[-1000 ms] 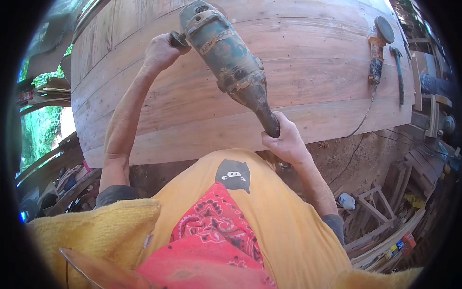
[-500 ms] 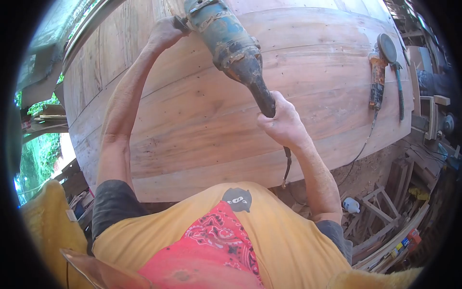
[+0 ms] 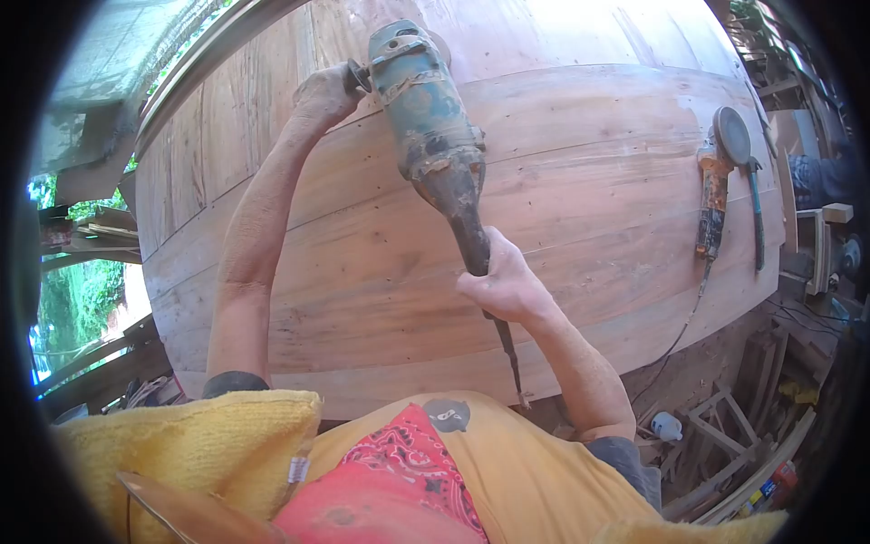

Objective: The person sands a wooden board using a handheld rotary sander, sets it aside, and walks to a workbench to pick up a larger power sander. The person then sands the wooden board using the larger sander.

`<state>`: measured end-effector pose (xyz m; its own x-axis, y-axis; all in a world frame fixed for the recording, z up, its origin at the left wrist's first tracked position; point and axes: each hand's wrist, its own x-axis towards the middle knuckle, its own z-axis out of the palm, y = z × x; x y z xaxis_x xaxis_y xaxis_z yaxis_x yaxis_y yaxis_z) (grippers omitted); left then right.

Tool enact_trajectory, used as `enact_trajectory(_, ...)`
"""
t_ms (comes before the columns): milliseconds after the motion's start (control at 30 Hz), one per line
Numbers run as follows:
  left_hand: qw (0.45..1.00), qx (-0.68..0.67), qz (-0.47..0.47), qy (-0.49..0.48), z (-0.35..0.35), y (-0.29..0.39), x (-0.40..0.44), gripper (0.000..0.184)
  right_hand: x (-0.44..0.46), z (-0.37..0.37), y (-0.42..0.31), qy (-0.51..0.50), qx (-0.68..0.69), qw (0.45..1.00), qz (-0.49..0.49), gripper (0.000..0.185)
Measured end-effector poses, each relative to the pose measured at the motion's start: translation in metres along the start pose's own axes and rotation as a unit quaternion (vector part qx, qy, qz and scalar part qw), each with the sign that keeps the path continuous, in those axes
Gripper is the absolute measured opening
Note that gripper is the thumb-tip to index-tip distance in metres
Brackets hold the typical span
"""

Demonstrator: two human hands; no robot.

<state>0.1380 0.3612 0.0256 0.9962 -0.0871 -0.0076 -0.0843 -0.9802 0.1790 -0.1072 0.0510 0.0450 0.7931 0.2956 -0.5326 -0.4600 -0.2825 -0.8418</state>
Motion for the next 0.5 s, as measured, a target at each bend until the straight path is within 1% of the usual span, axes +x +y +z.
enact_trajectory(100, 0.997, 0.060, -0.017, -0.042, -0.001, -0.024, -0.005, 0.027, 0.004, 0.008, -0.007, -0.015, -0.025, 1.000, 0.003, 0.040)
enact_trajectory(133, 0.996, 0.082, -0.024, -0.016, -0.003, -0.032, -0.009, 0.025, 0.007, 0.012, -0.007, -0.017, -0.013, 1.000, -0.016, 0.039)
enact_trajectory(233, 0.995, 0.081, -0.055, -0.031, -0.013, -0.048, -0.026, 0.025, 0.009, 0.018, -0.022, -0.042, 0.016, 0.998, 0.034, 0.039)
enact_trajectory(333, 0.994, 0.094, -0.056, -0.027, -0.012, -0.060, -0.039, 0.023, 0.009, 0.030, 0.009, -0.003, 0.006, 0.998, -0.056, 0.040)
enact_trajectory(433, 0.996, 0.068, -0.048, -0.015, -0.005, -0.053, -0.040, 0.021, -0.004, 0.027, 0.013, 0.007, -0.054, 0.998, -0.034, 0.045)
enact_trajectory(500, 0.998, 0.051, -0.042, -0.014, -0.003, -0.040, -0.042, 0.021, -0.015, 0.019, 0.006, 0.017, -0.071, 0.997, 0.000, 0.040)
